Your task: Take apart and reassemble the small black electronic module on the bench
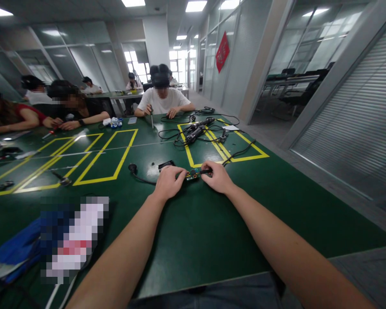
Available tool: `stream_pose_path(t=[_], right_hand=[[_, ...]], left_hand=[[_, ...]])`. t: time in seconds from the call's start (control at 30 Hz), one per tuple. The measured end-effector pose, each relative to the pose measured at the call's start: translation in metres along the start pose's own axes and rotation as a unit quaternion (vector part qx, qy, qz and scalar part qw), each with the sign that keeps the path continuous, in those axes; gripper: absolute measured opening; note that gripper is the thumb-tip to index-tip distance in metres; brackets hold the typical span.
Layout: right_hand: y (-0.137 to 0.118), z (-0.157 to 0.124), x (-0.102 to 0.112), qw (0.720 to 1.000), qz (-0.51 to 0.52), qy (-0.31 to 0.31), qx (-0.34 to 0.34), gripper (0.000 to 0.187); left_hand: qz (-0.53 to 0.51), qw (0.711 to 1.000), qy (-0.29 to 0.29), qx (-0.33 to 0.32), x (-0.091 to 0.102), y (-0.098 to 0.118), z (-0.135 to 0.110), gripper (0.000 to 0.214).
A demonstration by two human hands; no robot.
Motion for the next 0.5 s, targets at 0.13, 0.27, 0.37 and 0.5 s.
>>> stream_pose_path(t=[0.13, 0.27, 0.37, 0.5], right_hand=[[0.003, 0.001, 0.001, 1.000, -0.004, 0.018, -0.005, 0.010], [-0.003, 0.002, 0.001, 0.997, -0.059, 0.041, 0.031, 0.009], [-0.001, 0.003, -0.002, 0.994, -0.088, 0.047, 0.036, 0.012], [0.008, 0.004, -0.007, 0.994, -0.106, 0.032, 0.014, 0.020]], left_hand=[[-0.002, 0.999, 0.033, -0.015, 0.005, 0.004, -0.004, 0.036], [0.026, 0.998, 0.044, -0.040, 0.005, 0.008, -0.005, 0.028], [0.037, 0.996, 0.063, -0.043, 0.007, 0.007, -0.003, 0.017], [0.037, 0.996, 0.063, -0.042, 0.005, 0.006, -0.002, 0.012]])
Point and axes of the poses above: each hand's wrist, its own z-axis towards the middle knuckle, its own x-axis out of the back of the hand, y = z × x, the point moved 10 cm from there along z, towards the middle knuckle, and after that the axes turned 7 degrees about -y, right-handed, at the moved point
